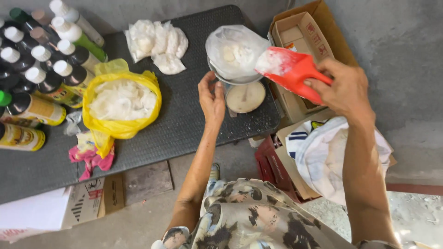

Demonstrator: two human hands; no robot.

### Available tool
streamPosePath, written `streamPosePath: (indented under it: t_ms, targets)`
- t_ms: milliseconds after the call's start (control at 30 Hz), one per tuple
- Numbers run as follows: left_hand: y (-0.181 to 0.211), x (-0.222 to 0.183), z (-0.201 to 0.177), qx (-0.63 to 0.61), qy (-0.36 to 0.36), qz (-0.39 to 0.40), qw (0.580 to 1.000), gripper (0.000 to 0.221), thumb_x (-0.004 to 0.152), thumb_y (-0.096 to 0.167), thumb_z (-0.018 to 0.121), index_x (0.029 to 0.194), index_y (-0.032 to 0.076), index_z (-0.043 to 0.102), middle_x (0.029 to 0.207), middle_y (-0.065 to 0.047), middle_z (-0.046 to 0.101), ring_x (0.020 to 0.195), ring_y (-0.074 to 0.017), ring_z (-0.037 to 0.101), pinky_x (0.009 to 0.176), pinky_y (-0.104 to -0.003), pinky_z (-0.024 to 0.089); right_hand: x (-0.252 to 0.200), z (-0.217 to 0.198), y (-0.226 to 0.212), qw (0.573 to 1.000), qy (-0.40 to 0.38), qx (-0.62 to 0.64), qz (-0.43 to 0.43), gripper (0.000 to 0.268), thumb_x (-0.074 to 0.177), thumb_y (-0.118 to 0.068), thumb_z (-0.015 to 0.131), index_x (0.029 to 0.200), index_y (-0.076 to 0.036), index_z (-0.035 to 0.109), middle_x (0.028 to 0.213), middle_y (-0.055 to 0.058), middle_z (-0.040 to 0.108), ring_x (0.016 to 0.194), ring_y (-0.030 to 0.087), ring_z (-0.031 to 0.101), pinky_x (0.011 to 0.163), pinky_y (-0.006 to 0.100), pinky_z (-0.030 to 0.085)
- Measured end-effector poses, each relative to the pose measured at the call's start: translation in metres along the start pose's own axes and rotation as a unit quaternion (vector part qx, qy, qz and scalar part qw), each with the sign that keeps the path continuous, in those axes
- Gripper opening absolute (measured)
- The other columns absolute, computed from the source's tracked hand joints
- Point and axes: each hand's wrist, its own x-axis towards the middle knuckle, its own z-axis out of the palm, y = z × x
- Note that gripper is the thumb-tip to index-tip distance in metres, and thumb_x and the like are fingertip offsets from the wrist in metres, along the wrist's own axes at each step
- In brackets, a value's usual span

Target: Measure and scoop white powder into plastic bags and tie them.

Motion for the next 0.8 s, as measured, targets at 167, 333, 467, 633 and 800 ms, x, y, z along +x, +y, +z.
streamPosePath:
  t_ms: [167, 333, 467, 633, 800]
  targets:
    - [-0.014, 0.058, -0.008, -0.008, -0.049, -0.049, 0.998, 0.05, 0.102, 0.027, 0.064, 0.142, 0.0, 0.052, 0.122, -0.012, 0.067, 0.101, -0.0196, 0.068, 0.086, -0.035, 0.056, 0.06, 0.042, -0.042, 0.995, -0.033, -0.072, -0.065, 0.033, 0.088, -0.028, 0.084, 0.116, -0.011, 0.075, 0.088, 0.015, 0.072, 0.077, 0.033, 0.069, 0.072, 0.046, 0.053]
    - [-0.015, 0.093, -0.003, -0.015, -0.102, -0.138, 0.985, 0.066, 0.096, 0.038, 0.067, 0.145, -0.002, 0.046, 0.102, -0.008, 0.07, 0.08, -0.0164, 0.07, 0.072, -0.031, 0.058, 0.099, 0.077, -0.066, 0.972, -0.139, -0.183, -0.058, 0.031, 0.087, -0.031, 0.083, 0.113, -0.016, 0.075, 0.07, 0.014, 0.071, 0.061, 0.028, 0.065, 0.067, 0.047, 0.051]
    - [-0.017, 0.106, -0.004, -0.013, -0.151, -0.161, 0.975, 0.062, 0.092, 0.028, 0.072, 0.142, -0.002, 0.051, 0.09, -0.006, 0.068, 0.073, -0.0131, 0.068, 0.063, -0.029, 0.056, 0.108, 0.085, -0.079, 0.925, -0.098, -0.311, -0.195, 0.019, 0.087, -0.016, 0.075, 0.105, -0.02, 0.076, 0.066, 0.005, 0.069, 0.053, 0.017, 0.062, 0.076, 0.044, 0.052]
    - [-0.026, 0.116, -0.005, -0.064, -0.177, -0.164, 0.968, 0.047, 0.096, 0.016, 0.066, 0.139, -0.002, 0.058, 0.082, -0.004, 0.067, 0.07, -0.0101, 0.065, 0.063, -0.027, 0.055, 0.108, 0.084, -0.074, 0.899, -0.098, -0.375, -0.207, 0.021, 0.091, -0.006, 0.069, 0.107, -0.018, 0.076, 0.063, 0.003, 0.064, 0.049, 0.014, 0.059, 0.042, 0.034, 0.043]
    - [-0.027, 0.12, -0.006, -0.088, -0.193, -0.168, 0.963, 0.042, 0.097, 0.01, 0.064, 0.137, -0.002, 0.058, 0.081, -0.001, 0.063, 0.069, -0.0088, 0.062, 0.062, -0.025, 0.054, 0.104, 0.091, -0.08, 0.9, -0.067, -0.373, -0.214, 0.012, 0.097, -0.006, 0.068, 0.105, -0.014, 0.074, 0.069, 0.002, 0.066, 0.053, 0.013, 0.06, 0.05, 0.033, 0.042]
